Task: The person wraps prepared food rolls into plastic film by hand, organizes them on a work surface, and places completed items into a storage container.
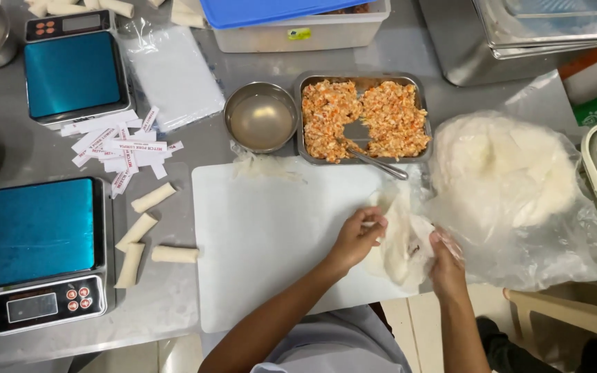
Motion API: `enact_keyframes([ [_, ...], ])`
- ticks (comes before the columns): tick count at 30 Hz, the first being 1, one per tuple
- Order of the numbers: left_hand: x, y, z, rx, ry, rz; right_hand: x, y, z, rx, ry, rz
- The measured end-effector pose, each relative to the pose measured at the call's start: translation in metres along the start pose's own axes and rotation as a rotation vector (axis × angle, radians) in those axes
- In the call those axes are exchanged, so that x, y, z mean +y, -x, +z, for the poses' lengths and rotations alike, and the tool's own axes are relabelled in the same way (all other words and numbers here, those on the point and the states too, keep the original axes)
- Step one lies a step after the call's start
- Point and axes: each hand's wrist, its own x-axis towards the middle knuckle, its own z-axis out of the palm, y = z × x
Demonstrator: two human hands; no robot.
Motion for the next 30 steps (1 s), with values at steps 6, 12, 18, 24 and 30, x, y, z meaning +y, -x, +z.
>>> enact_keyframes([
  [6, -0.049, -0.025, 0.002, 0.071, -0.386, 0.226, 0.061, -0.028, -0.028, 0.023, -0.54, 0.09],
  [12, -0.024, -0.014, 0.019, -0.038, -0.083, 0.117, 0.065, -0.023, -0.022, -0.008, -0.306, 0.009],
  [18, 0.003, 0.004, 0.022, -0.108, -0.108, 0.079, -0.022, 0.03, 0.022, -0.058, 0.191, -0.256],
  [24, 0.0, 0.012, 0.016, 0.03, -0.046, 0.151, -0.009, 0.025, 0.028, 0.088, -0.199, -0.008],
  [30, -0.009, 0.013, 0.03, 0.188, 0.045, 0.035, 0.0, 0.028, 0.051, 0.141, -0.255, 0.029],
])
